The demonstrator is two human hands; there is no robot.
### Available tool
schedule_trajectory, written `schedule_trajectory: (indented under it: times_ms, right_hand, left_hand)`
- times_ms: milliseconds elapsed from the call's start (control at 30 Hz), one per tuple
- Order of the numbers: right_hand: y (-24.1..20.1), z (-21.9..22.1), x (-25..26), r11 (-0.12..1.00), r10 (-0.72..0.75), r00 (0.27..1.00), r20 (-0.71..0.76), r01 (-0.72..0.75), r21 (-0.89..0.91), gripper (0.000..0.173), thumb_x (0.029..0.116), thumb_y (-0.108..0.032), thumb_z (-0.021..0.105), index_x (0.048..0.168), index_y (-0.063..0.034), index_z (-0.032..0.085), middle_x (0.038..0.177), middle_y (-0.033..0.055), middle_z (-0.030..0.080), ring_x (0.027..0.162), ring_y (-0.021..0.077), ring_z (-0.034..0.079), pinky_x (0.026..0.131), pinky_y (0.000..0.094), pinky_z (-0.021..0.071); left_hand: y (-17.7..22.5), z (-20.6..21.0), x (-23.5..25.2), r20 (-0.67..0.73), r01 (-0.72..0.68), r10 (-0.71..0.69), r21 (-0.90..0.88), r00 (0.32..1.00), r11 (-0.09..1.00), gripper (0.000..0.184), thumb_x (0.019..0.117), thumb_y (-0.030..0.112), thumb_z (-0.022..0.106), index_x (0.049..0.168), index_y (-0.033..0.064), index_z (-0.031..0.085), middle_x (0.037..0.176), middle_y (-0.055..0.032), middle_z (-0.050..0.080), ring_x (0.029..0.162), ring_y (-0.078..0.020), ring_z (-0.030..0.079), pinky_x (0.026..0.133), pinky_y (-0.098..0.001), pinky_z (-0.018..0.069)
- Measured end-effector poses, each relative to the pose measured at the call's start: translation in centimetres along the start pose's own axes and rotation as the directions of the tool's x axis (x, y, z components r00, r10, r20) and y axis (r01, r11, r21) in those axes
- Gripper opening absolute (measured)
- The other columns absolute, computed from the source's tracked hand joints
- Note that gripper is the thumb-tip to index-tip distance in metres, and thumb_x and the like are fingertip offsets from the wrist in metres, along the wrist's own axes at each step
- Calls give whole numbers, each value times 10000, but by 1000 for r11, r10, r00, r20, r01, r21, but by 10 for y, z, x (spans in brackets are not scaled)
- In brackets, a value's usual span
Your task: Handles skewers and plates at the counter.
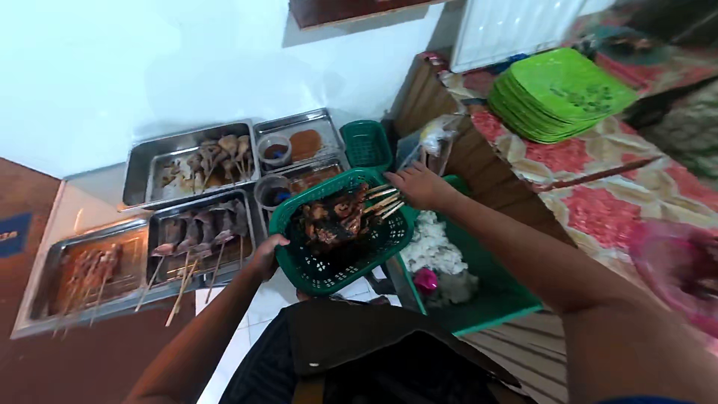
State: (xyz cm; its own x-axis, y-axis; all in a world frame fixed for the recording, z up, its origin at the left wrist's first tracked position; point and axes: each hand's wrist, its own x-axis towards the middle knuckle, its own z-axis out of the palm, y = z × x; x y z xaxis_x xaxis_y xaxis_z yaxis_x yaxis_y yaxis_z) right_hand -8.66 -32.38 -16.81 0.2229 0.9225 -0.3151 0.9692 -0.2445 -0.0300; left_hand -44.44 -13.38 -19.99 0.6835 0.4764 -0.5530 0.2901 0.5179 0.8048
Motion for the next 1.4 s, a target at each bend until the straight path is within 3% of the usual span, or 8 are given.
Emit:
schedule_trajectory:
  times_ms: [67,200,433,600,800,967,1100,1400]
  right_hand:
    - [-31,-11,23,1000,20,990,142,-17,-22,418,923,-54,698,1322,28,603,1295,240,635,1252,433,581,1105,594,401]
    - [-75,-36,49,994,82,948,307,-102,48,373,934,-78,702,1293,-19,616,1132,238,694,1082,458,664,894,661,517]
    - [-114,-67,56,998,70,910,408,-67,-22,367,1031,-340,625,1232,-34,647,1089,203,708,1079,415,673,928,630,504]
    - [-108,-68,49,996,21,922,387,-53,71,391,1046,-348,599,1222,-2,647,1090,234,699,1080,432,663,937,640,489]
    - [-72,-64,1,975,120,951,286,-167,148,348,1031,-312,634,1167,7,658,1034,223,698,1032,412,673,920,613,503]
    - [-49,-51,-33,909,237,934,267,-310,279,318,1017,-261,664,1164,20,652,1009,233,690,990,407,675,917,601,514]
    - [-39,-43,-55,791,338,912,234,-410,454,306,1006,-231,682,1114,53,635,932,234,642,884,366,626,840,569,494]
    - [-56,28,-45,539,524,780,343,-615,576,467,1036,-345,618,1283,50,595,1163,290,639,1088,416,621,973,608,462]
  left_hand:
    - [7,-32,0,-36,17,-17,8,999,1000,217,946,88,410,1107,97,556,892,-8,698,812,-99,694,709,-297,592]
    - [21,-78,4,-42,32,-31,19,999,999,212,936,73,410,1087,104,555,873,-3,702,792,-95,700,691,-284,594]
    - [37,-99,15,-37,114,-110,115,993,987,188,996,116,425,1133,80,548,902,-43,663,797,-128,676,680,-301,579]
    - [44,-98,12,-30,131,-129,103,991,986,165,1014,143,434,1112,89,555,867,-46,664,752,-136,676,631,-300,574]
    - [39,-95,24,-4,26,-26,-27,1000,999,211,977,119,404,1129,102,550,873,-24,702,755,-104,705,624,-288,598]
    - [30,-86,30,15,128,-128,-15,992,992,217,1028,162,385,1138,83,555,893,-69,696,773,-164,704,639,-333,598]
    - [21,-97,18,-105,138,-142,-46,984,989,217,1022,153,422,1175,67,550,913,-95,685,778,-188,699,635,-358,595]
    - [39,-197,-71,-467,-191,142,-59,873,980,197,963,126,411,1102,166,544,820,79,712,705,-36,703,592,-257,607]
